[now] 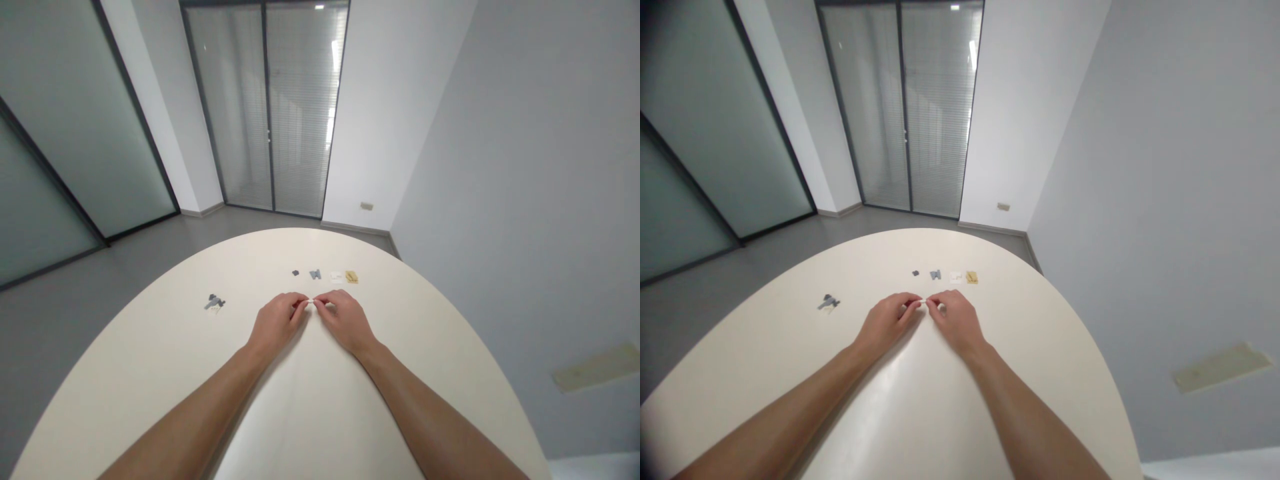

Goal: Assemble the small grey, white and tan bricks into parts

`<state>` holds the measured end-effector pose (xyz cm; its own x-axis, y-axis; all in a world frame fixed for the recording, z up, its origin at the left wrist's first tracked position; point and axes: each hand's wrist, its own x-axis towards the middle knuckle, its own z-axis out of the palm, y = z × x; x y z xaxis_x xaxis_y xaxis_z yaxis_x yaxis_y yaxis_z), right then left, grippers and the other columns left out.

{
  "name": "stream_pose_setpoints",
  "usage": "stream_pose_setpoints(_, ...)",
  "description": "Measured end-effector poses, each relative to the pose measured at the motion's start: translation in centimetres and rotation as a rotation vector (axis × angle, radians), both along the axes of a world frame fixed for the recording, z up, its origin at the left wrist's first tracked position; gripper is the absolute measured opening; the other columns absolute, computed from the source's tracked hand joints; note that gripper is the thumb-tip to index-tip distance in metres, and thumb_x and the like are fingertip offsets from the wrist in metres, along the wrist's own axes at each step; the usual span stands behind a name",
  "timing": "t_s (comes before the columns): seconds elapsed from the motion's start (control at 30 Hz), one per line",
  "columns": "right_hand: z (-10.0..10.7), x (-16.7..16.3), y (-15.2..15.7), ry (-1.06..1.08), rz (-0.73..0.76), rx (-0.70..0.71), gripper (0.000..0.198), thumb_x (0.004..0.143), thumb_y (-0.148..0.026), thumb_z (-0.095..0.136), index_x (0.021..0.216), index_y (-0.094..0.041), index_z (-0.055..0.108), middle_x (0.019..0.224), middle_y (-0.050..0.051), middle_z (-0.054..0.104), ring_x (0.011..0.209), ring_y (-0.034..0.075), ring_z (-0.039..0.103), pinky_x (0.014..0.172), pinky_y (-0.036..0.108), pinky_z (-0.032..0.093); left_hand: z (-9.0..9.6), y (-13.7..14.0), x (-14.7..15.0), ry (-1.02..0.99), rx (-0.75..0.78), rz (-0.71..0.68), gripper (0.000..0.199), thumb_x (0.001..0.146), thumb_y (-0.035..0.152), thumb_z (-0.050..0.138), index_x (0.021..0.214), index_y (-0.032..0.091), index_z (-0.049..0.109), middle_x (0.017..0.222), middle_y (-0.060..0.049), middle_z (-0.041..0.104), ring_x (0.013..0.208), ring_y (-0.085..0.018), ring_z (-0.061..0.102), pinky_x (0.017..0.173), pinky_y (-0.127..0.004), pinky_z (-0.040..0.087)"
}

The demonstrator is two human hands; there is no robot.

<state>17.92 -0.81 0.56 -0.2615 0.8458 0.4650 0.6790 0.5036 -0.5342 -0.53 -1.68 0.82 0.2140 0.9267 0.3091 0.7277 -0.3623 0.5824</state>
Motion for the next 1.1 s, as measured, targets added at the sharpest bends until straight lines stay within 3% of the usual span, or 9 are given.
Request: stream_pose_setpoints(1.1, -0.04, -0.08, -0.1, 0.051, -0.017, -0.007, 0.005, 0.089, -0.027, 0.064, 0.091, -0.024, 0.067, 0.091, 0.002, 0.071, 0.09, 0.019, 0.063, 0.084, 0.032, 0.047, 0.21, -0.29, 0.1, 0.02, -0.024, 0.028, 0.021, 0.095, 0.035, 0.047, 0.099, 0.024, 0.065, 0.095, -0.004, 0.072, 0.087, -0.02, 0.064, 0.074, -0.031, 0.045)
